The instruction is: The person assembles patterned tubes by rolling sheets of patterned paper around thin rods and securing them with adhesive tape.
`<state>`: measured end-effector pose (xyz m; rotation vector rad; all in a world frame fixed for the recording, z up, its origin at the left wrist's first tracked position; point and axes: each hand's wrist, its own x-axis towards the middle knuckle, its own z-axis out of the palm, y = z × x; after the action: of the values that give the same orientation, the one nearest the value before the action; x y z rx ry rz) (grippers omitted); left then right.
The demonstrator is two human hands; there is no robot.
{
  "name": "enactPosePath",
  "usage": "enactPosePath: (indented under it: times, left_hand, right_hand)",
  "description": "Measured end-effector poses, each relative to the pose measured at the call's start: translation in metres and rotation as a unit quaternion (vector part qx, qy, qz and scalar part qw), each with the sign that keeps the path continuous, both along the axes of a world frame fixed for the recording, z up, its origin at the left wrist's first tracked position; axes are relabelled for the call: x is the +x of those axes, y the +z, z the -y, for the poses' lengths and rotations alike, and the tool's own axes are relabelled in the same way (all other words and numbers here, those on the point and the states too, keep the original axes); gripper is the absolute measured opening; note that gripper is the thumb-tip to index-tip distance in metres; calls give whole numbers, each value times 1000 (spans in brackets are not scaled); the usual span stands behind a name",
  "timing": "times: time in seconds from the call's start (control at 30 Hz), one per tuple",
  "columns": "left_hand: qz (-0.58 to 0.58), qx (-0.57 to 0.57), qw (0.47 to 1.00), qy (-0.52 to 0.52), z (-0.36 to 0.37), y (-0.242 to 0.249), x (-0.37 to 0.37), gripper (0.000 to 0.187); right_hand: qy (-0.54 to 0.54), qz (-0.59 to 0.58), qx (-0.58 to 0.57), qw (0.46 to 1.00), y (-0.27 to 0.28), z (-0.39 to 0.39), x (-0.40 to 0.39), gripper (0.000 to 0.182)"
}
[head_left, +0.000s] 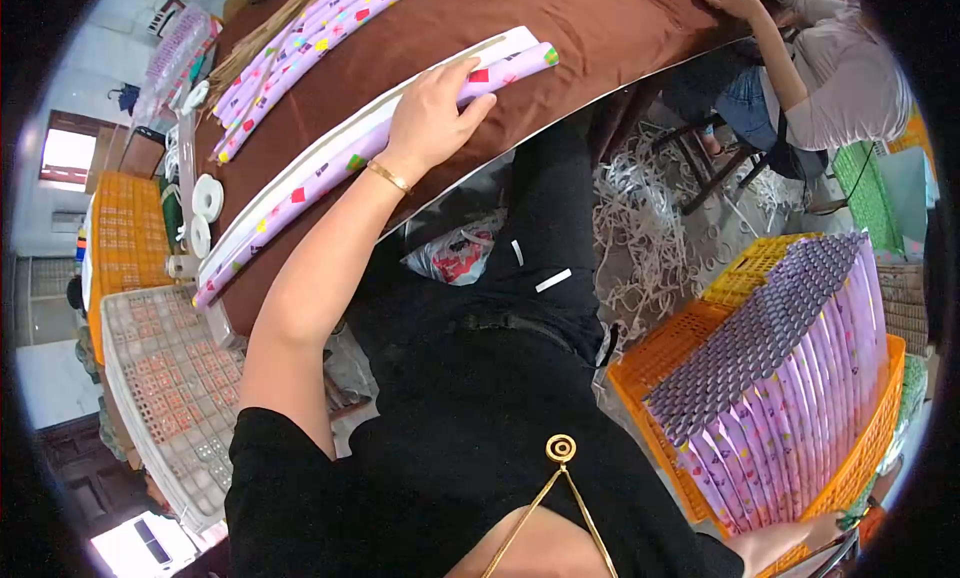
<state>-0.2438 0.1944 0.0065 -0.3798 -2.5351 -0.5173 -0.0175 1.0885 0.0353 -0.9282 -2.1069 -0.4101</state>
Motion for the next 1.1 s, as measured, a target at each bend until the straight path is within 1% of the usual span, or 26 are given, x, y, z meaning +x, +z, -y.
enactPosePath:
  times: [0.1,0.13,0.17,0.2,0.23,0.27,0.3,0.33,0.37,0.4,0.43,0.5,0.57,0.6,0.63,0.67,0.7,0.73,0.77,0.8,0.83,0.9,0.93,0.97,1.03,1.1]
  left_hand:
    - [29,79,996,-17,7,-1,-5,42]
    - [31,81,996,-20,8,0,-5,42]
    - [49,103,993,-21,8,5,-5,38]
    - [66,126,990,-22,9,8,-5,34]
    - [68,127,989,-24,10,11,-5,34]
    - [84,155,984,-31,11,14,-6,31]
    - [100,185,977,-38,11,14,-6,29]
    - [100,191,976,-43,13,16,-7,29]
    - [109,207,970,-60,16,18,-8,28]
    - [119,223,965,-76,17,17,-9,28]
    - [116,230,963,-79,18,16,-12,28]
    - [109,250,953,-134,24,15,-19,27]
    - [132,260,946,-140,22,27,-24,29]
    - [131,276,935,-180,20,28,-30,32]
    - [129,291,922,-220,18,29,-34,35]
    - [113,263,921,-266,18,31,-40,36]
    - [111,268,919,-267,14,32,-43,36]
    - [189,371,848,-328,9,32,-44,37]
    - [263,464,754,-382,7,35,-43,39]
    - [352,469,720,-372,11,43,-38,43]
    - [352,472,718,-372,12,43,-38,43]
    - [500,502,617,-342,14,43,-37,42]
    - [492,494,642,-319,14,45,-34,38]
    - [490,496,642,-319,16,44,-36,38]
    - [502,518,617,-314,20,39,-39,36]
    - [502,525,615,-307,22,39,-39,34]
  right_hand:
    - [-14,-17,38,999,22,35,23,56]
    - [-19,-22,49,998,28,49,31,56]
    - [-23,-27,60,998,48,105,24,55]
    - [187,-153,-196,950,37,173,-19,47]
    - [351,-154,-235,893,24,237,-54,31]
    - [474,-172,-379,776,13,276,-92,26]
    - [436,-96,-453,772,9,313,-125,23]
    - [503,-195,-599,592,0,387,-161,15]
    - [466,-185,-705,502,-2,436,-186,9]
    - [459,-213,-786,355,23,513,-202,18]
    - [489,-185,-812,259,28,554,-218,21]
    - [508,-115,-843,135,34,608,-243,16]
    - [472,-81,-872,99,53,648,-249,13]
    - [475,-54,-876,69,54,655,-256,12]
    - [477,-49,-875,74,56,661,-261,12]
    - [473,-44,-877,70,60,667,-265,12]
    - [468,-39,-880,66,62,671,-268,12]
    - [466,-37,-883,43,61,671,-275,11]
    - [464,-35,-884,47,62,672,-279,11]
    - [461,-44,-884,65,66,673,-284,11]
    - [455,-54,-885,83,69,673,-288,11]
    - [453,-64,-884,100,69,673,-299,11]
    - [453,-65,-885,90,67,670,-308,11]
    - [453,-65,-885,79,65,666,-316,11]
    - [455,-54,-885,77,63,662,-328,10]
    - [465,-62,-878,98,64,661,-332,10]
